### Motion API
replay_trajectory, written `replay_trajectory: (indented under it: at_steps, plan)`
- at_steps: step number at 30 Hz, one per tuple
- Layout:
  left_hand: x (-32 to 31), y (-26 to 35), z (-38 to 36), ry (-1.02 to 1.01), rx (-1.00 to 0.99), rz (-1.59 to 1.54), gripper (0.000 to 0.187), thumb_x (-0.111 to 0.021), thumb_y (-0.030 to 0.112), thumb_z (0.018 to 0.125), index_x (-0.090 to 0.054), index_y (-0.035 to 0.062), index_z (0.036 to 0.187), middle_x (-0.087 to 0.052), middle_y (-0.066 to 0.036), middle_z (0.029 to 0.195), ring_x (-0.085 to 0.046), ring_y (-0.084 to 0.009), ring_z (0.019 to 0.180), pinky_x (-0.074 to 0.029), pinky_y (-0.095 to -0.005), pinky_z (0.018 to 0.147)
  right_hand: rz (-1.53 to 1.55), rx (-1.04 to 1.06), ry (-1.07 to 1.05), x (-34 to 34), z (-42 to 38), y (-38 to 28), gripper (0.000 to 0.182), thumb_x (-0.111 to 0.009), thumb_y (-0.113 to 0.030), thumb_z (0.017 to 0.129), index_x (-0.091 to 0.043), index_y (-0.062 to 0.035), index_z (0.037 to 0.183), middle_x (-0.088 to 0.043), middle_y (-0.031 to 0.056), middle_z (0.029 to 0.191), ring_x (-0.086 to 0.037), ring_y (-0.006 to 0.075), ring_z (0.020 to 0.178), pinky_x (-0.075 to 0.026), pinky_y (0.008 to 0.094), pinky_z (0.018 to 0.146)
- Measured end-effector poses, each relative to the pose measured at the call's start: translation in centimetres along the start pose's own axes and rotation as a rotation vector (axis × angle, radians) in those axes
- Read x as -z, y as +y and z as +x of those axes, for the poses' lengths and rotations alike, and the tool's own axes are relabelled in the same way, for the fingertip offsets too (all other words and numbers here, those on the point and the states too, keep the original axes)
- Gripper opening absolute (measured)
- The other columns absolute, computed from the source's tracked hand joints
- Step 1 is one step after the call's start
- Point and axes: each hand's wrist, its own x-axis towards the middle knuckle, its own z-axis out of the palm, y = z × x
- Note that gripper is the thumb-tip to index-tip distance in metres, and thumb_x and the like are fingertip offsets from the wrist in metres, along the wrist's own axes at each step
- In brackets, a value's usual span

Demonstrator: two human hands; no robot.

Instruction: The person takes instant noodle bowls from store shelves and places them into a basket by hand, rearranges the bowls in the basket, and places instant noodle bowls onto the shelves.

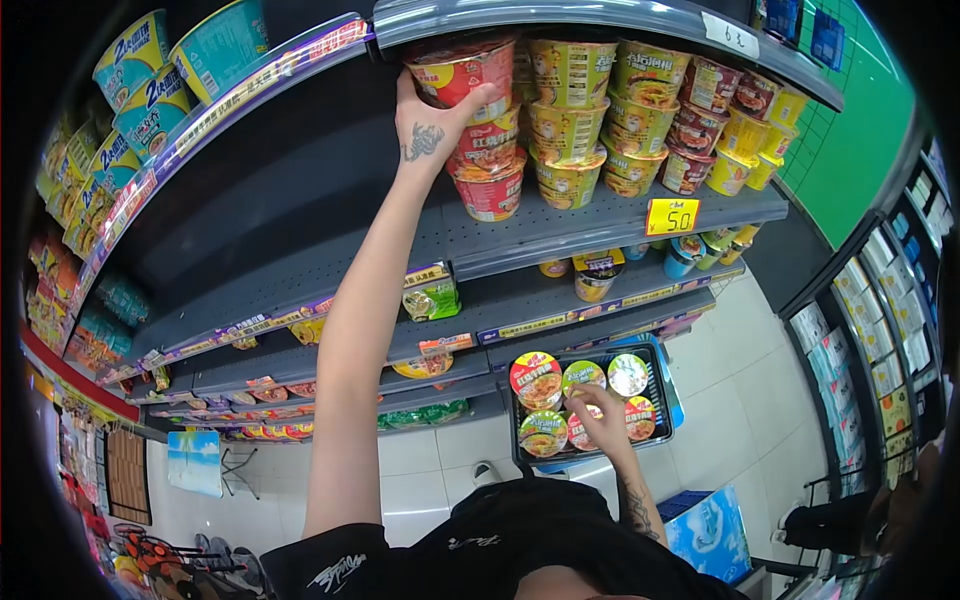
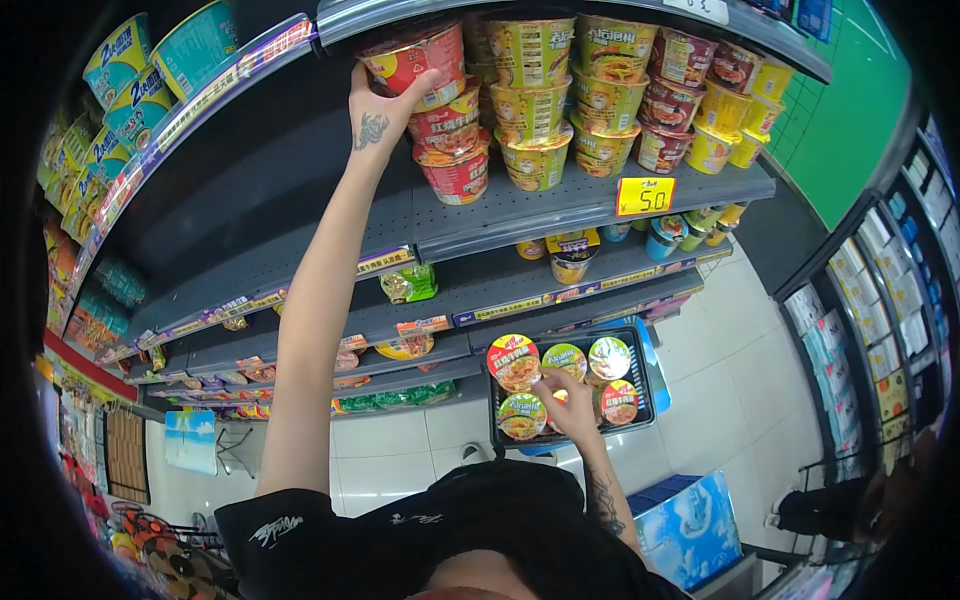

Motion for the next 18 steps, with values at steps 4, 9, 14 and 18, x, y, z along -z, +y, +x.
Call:
replay_trajectory:
  at_steps: [4, 9, 14, 18]
  plan:
    - [-0.9, -0.9, 1.2, -0.016, 0.096, -0.009, 0.092, -0.093, 0.044, 0.066, -0.049, -0.0059, 0.13, -0.067, -0.019, 0.12, -0.067, -0.027, 0.11, -0.055, -0.0377, 0.096, 0.071, -0.097, 0.08, 1.3, -1.5, 1.7, 0.028, -0.071, -0.013, 0.091, -0.067, 0.002, 0.114, -0.076, 0.012, 0.085, -0.075, 0.0202, 0.083, -0.056, 0.0326, 0.078]
    - [-1.8, -3.0, 2.4, -0.035, 0.116, 0.123, 0.092, -0.095, 0.044, 0.065, -0.05, -0.007, 0.128, -0.068, -0.02, 0.12, -0.068, -0.0251, 0.109, -0.055, -0.0372, 0.096, 0.055, -0.086, 0.127, 2.5, -2.0, 3.3, 0.026, -0.07, -0.012, 0.091, -0.068, 0.0024, 0.113, -0.075, 0.0125, 0.084, -0.074, 0.0208, 0.081, -0.055, 0.0324, 0.074]
    - [-2.3, -3.6, 2.4, -0.042, 0.157, 0.059, 0.083, -0.094, 0.036, 0.068, -0.051, -0.0069, 0.126, -0.069, -0.018, 0.117, -0.069, -0.0245, 0.106, -0.055, -0.038, 0.095, 0.012, -0.161, 0.071, 3.2, -3.0, 3.7, 0.025, -0.069, -0.013, 0.092, -0.069, 0.001, 0.113, -0.075, 0.0132, 0.085, -0.074, 0.0202, 0.082, -0.055, 0.0332, 0.074]
    - [-2.6, -2.8, 2.1, 0.02, 0.077, 0.319, 0.092, -0.088, 0.044, 0.073, -0.046, -0.0046, 0.139, -0.061, -0.025, 0.131, -0.062, -0.0334, 0.119, -0.05, -0.0387, 0.101, 0.147, -0.202, 0.105, 3.1, -3.9, 6.8, 0.023, -0.061, -0.015, 0.099, -0.067, 0.0026, 0.114, -0.074, 0.0114, 0.086, -0.073, 0.0185, 0.085, -0.055, 0.0324, 0.076]
